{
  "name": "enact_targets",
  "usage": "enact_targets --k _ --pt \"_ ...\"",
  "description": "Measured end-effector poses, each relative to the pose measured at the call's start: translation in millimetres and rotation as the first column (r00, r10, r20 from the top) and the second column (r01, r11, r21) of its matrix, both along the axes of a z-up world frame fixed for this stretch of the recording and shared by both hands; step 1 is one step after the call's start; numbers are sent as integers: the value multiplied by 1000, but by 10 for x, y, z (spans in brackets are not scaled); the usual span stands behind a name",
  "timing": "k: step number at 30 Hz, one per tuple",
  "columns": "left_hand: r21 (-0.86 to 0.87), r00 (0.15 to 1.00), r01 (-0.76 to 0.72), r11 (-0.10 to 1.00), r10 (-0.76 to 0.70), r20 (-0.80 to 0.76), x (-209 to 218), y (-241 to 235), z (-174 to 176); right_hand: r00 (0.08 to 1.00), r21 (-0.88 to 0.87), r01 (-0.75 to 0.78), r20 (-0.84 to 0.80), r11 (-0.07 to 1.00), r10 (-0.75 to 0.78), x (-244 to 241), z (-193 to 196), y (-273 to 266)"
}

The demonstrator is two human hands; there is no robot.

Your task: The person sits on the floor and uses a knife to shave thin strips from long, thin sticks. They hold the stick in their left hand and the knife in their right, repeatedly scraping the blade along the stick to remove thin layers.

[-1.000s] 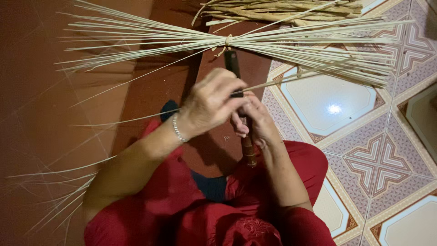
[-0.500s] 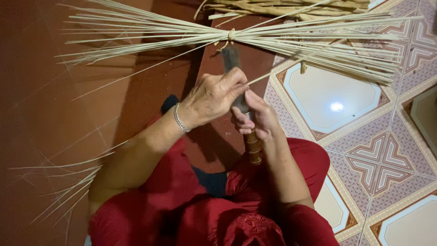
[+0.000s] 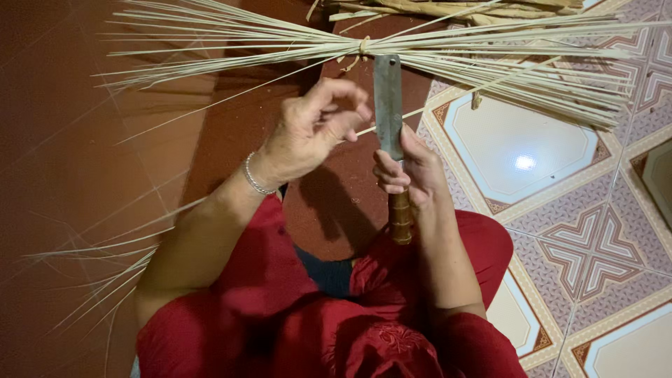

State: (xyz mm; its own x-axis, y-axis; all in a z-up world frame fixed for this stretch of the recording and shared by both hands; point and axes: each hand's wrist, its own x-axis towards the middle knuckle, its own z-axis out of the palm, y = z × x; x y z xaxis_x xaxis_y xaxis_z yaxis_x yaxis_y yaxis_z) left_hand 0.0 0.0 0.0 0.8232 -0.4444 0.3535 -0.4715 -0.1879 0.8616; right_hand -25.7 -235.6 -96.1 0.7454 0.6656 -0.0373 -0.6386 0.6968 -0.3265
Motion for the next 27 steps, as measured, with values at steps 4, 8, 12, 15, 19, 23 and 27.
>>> enact_targets --k 4,8,12,15,19,23,27 --pt "202 999 -19 979 11 43 -22 -4 -69 995 -9 72 -76 997 -72 -41 82 -34" --pt "352 986 -57 934 107 -126 -42 -13 -135 990 -17 137 32 990 -137 -67 190 -31" --pt "280 973 -167 945 205 -110 -66 4 -202 966 -129 238 131 963 -222 -121 263 -3" --pt "224 966 -211 951 239 -103 -22 56 -230 904 -72 369 262 927 -339 -113 324 -34" --pt "265 934 -248 932 303 -190 57 137 -291 725 29 623 356 782 -590 -118 395 -146" --pt "31 926 -164 986 165 -340 85 163 -375 642 35 747 219 664 -735 -138 415 -315" --pt "50 905 -65 997 80 -417 68 177 -404 775 -1 616 176 788 -606 -116 351 -312"
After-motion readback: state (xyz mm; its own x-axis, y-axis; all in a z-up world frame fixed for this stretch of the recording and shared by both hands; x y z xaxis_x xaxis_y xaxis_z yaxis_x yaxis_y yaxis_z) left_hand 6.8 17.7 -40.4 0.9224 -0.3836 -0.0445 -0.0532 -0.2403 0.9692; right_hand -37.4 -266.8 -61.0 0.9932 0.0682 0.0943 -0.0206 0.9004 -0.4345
